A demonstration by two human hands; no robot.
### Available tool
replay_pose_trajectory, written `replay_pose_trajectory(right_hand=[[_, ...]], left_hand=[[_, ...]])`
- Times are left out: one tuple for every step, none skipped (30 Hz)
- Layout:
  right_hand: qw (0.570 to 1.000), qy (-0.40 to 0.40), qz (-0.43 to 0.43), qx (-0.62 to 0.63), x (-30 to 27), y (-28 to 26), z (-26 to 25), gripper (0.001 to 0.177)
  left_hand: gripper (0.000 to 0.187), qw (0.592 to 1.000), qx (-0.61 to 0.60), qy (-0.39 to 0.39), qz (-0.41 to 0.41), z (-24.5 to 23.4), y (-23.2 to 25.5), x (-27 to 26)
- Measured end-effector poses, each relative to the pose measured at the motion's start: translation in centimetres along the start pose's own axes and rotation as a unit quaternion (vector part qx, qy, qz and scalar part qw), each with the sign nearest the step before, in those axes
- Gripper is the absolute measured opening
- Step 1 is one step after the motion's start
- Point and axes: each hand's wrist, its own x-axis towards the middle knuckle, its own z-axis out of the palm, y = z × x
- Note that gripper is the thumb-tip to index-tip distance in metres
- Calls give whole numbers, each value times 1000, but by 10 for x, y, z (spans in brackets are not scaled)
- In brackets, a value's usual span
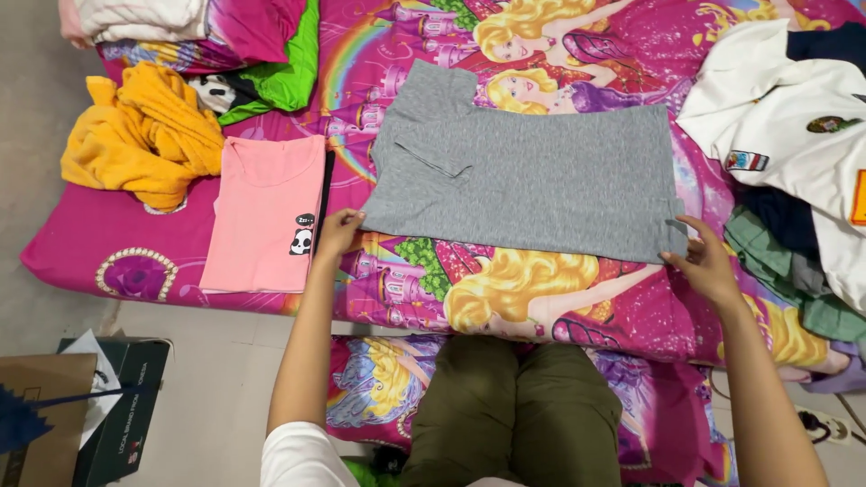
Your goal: Folding various shirts and organizing them on a bed.
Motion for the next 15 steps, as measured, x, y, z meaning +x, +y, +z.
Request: replay_pose_trajectory(right_hand=[[999,-9,-20,24,0,-8,2,73],[1000,-6,-18,23,-3,-13,0,73],[1000,4,-1,12,-4,-17,-1,69],[1000,15,16,2,-5,-21,-1,65],[1000,17,17,1,-5,-16,-3,65],[999,25,10,-22,-5,-11,-4,61],[998,32,3,-45,-6,-6,-4,58],[998,33,4,-45,-7,2,-3,58],[997,43,-2,-68,-7,10,-2,55],[994,53,-9,-90,-8,17,-1,52],[994,54,-9,-91,-15,-3,4,52],[972,90,-92,-196,-22,-22,9,49],[931,123,-171,-298,-31,-42,13,47],[931,125,-170,-299,-41,-64,21,47],[892,116,-173,-400,-51,-87,28,49]], left_hand=[[21,1000,-10,-10,-14,-3,13,-8],[21,1000,-10,-14,-14,-9,4,-10],[18,998,-50,-26,-34,-16,-5,-12],[16,994,-89,-38,-54,-23,-14,-14],[16,994,-89,-40,-53,-26,-35,-10],[15,994,-86,-51,-33,-29,-56,-7],[14,994,-84,-62,-14,-34,-79,-5],[14,994,-83,-63,-15,-31,-76,-10],[14,998,-43,-50,4,-29,-74,-16],[14,999,-2,-38,23,-27,-72,-21],[14,999,-3,-39,24,-23,-70,-21],[18,999,-4,-23,26,-20,-68,-21],[23,1000,-6,-8,27,-16,-67,-21],[23,1000,-6,-11,27,-13,-54,-25],[30,1000,-29,3,0,-10,-41,-30]])
